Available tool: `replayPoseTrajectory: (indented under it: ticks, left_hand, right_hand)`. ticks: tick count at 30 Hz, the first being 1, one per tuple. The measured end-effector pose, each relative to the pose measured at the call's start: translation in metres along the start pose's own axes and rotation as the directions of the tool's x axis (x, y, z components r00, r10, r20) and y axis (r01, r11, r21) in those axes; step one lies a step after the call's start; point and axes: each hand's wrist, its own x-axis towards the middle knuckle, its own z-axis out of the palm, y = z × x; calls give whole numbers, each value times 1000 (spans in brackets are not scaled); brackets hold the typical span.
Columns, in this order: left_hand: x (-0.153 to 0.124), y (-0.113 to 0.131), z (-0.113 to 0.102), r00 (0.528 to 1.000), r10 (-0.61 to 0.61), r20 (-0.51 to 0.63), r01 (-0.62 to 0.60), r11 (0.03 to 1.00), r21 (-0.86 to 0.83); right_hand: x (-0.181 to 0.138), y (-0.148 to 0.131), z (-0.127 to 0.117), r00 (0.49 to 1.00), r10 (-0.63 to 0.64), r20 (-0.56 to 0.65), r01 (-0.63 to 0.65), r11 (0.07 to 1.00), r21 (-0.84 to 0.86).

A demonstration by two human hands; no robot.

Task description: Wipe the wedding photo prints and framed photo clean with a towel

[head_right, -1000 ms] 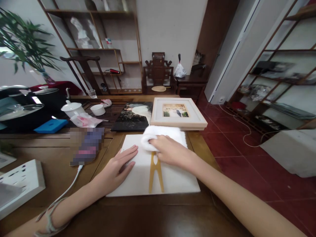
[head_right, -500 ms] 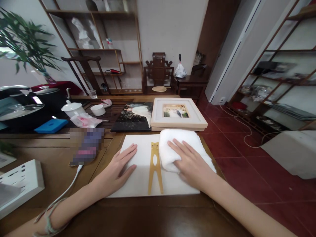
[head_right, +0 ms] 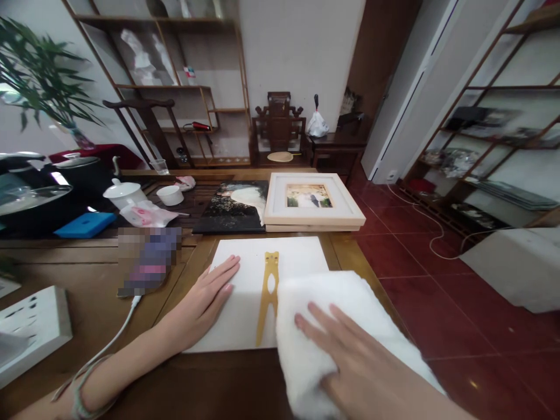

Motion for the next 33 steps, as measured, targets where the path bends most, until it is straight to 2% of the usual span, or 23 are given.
replayPoseTrajectory:
  ticks: [2, 4, 6, 12, 15, 18, 23, 26, 28, 30, 33]
  left_hand:
    - [1, -1, 1, 1000, -4, 1, 4, 1000, 5]
    - [1, -2, 1, 1000, -1, -3, 1, 1000, 10]
    - [1, -3, 1, 1000, 7, -7, -7, 1000, 12]
    - [-1, -1, 0, 1000, 12, 2, -12, 1000, 19]
    - [-1, -1, 0, 1000, 14, -1, -14, 1000, 16]
    - [-1, -1, 0, 1000, 14, -15, -13, 1000, 8]
    - [0, -1, 1, 999, 24, -46, -24, 1000, -5]
    - [0, -1, 1, 999, 24, -48, -24, 1000, -1]
    - [0, -2, 1, 999, 17, -42, -17, 1000, 0]
    - [0, -2, 1, 999, 15, -38, -15, 1000, -2]
    - [-1, -1, 0, 1000, 16, -25, -16, 1000, 0]
  right_hand:
    - [-5, -3, -6, 999, -5, 34, 4, 999, 41]
    - [0, 4, -8, 999, 48, 23, -50, 997, 60]
    - [14, 20, -5, 996, 81, -27, -80, 995, 60]
    - [67, 78, 12, 982, 16, -188, -27, 998, -58]
    - [78, 89, 15, 973, 18, -231, -40, 995, -94]
    - [70, 77, 13, 976, 17, -216, -33, 997, -73]
    - [25, 25, -1, 996, 55, -76, -50, 997, 56]
    - [0, 2, -11, 998, -31, -49, 36, 993, 116]
    - [-5, -1, -15, 996, -72, -50, 78, 989, 128]
    - [1, 6, -15, 999, -1, -45, 6, 993, 121]
    - [28, 29, -8, 992, 117, -48, -112, 989, 96]
